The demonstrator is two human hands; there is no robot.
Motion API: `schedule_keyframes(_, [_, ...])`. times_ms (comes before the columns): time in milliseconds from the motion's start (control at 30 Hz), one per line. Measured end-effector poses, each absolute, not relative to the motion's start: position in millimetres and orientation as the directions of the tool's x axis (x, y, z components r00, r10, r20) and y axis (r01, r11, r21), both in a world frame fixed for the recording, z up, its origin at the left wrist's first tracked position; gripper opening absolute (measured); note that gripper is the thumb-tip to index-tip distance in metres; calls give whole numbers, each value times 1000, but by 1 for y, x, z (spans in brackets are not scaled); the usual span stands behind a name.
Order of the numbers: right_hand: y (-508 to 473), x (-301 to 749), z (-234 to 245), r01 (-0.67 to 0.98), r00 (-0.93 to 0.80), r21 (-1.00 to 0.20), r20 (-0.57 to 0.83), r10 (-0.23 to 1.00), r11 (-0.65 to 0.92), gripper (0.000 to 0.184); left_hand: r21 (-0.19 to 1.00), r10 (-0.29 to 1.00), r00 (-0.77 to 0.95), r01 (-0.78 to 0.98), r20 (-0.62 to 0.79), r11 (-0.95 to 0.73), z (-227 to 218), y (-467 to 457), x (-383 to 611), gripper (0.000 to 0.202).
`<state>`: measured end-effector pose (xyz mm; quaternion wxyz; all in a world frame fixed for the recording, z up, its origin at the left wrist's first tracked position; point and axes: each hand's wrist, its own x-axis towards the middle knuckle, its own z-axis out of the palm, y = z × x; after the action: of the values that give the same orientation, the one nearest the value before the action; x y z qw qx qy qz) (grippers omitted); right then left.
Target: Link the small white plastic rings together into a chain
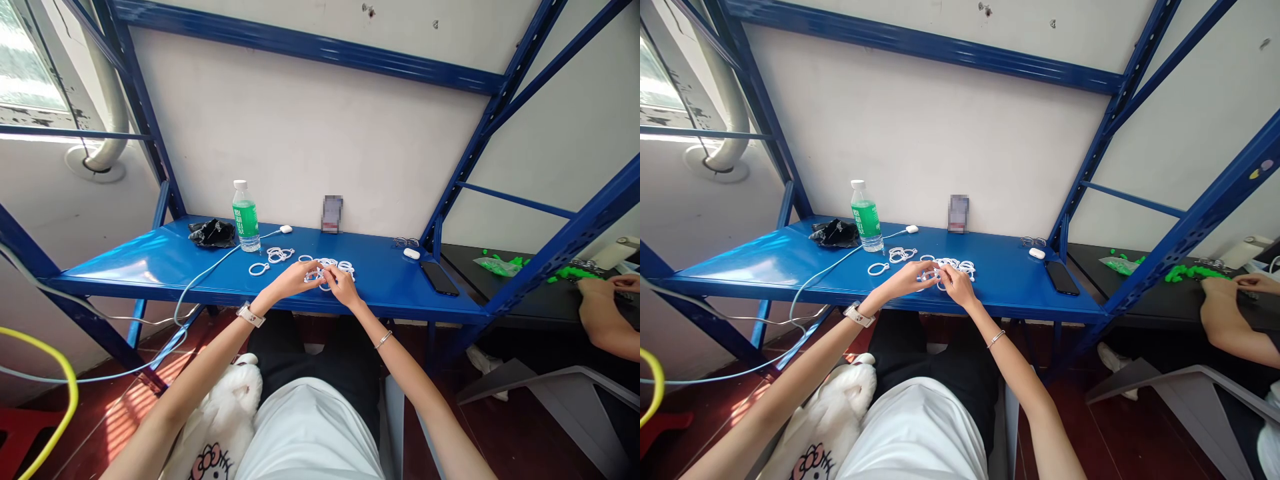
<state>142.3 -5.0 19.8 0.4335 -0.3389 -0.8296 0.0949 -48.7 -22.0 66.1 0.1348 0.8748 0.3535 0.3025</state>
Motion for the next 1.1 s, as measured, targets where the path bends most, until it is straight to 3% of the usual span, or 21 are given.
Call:
schedule_keyframes(833, [-4,145,21,390,-398,-528,642,655,755,35,435,672,600,514,434,-740,69,-19,-54,49])
schedule_keyframes(1100, [-5,146,21,420,-419,-505,630,654,754,26,421,677,594,531,434,-735,72,-22,-53,50])
